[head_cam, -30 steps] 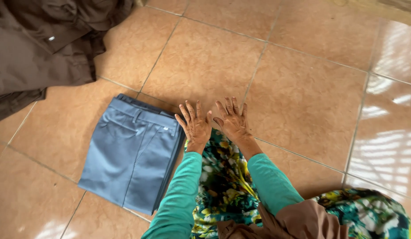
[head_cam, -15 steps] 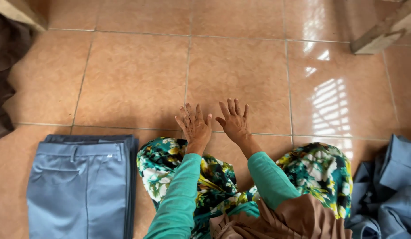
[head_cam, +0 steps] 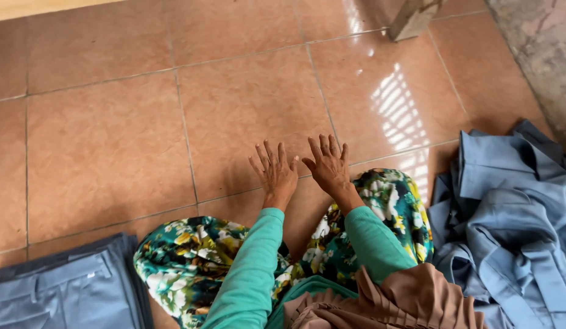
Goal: The person sits on the floor and folds multiple pairs of grey trousers by hand. They lay each pair flat, fold the legs together, and then fold the garment into a compact rectangle before stacking it with the others.
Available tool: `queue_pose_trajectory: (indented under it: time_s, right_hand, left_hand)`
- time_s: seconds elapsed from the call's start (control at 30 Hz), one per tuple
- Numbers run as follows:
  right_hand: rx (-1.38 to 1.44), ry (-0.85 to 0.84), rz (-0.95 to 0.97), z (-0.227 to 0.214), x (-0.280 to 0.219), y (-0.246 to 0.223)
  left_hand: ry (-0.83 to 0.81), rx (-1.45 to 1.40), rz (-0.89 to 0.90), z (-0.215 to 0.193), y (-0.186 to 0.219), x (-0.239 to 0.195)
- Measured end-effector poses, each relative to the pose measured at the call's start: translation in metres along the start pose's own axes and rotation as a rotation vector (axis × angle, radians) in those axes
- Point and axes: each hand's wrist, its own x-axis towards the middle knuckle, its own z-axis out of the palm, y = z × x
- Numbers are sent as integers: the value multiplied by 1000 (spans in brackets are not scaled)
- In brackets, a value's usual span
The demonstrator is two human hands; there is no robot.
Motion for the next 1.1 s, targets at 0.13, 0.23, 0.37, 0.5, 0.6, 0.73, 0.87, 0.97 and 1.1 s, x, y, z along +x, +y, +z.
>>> queue_pose_trajectory:
  time_s: [0.13, 0.23, 0.37, 0.5, 0.6, 0.73, 0.87, 0.97, 1.1]
  right_hand:
    - [39, 18, 68, -9, -3, 30]
    - [132, 124, 156, -11, -14, 78]
    - [208, 205, 343, -30, -58, 154]
    - [239, 303, 523, -47, -127, 214]
    - [233, 463, 559, -40, -181, 249]
    - [113, 648, 596, -27, -253, 278]
    - [73, 966, 516, -40, -323, 296]
    - [-41, 961, 622, -31, -371, 322]
    - [-40, 760, 917, -17, -405, 353]
  left_hand:
    - [-12, 56, 60, 2, 29, 2]
    - [5, 84, 161, 17, 69, 4]
    - [104, 103, 392, 35, 146, -19]
    - [164, 60, 638, 59, 217, -56]
    - [104, 106, 738, 90, 264, -86]
    - [50, 48, 884, 124, 304, -131]
    - [-31, 8, 987, 167, 318, -166]
    - [-123, -55, 1028, 186, 321, -190]
    - [-280, -136, 992, 189, 326, -200]
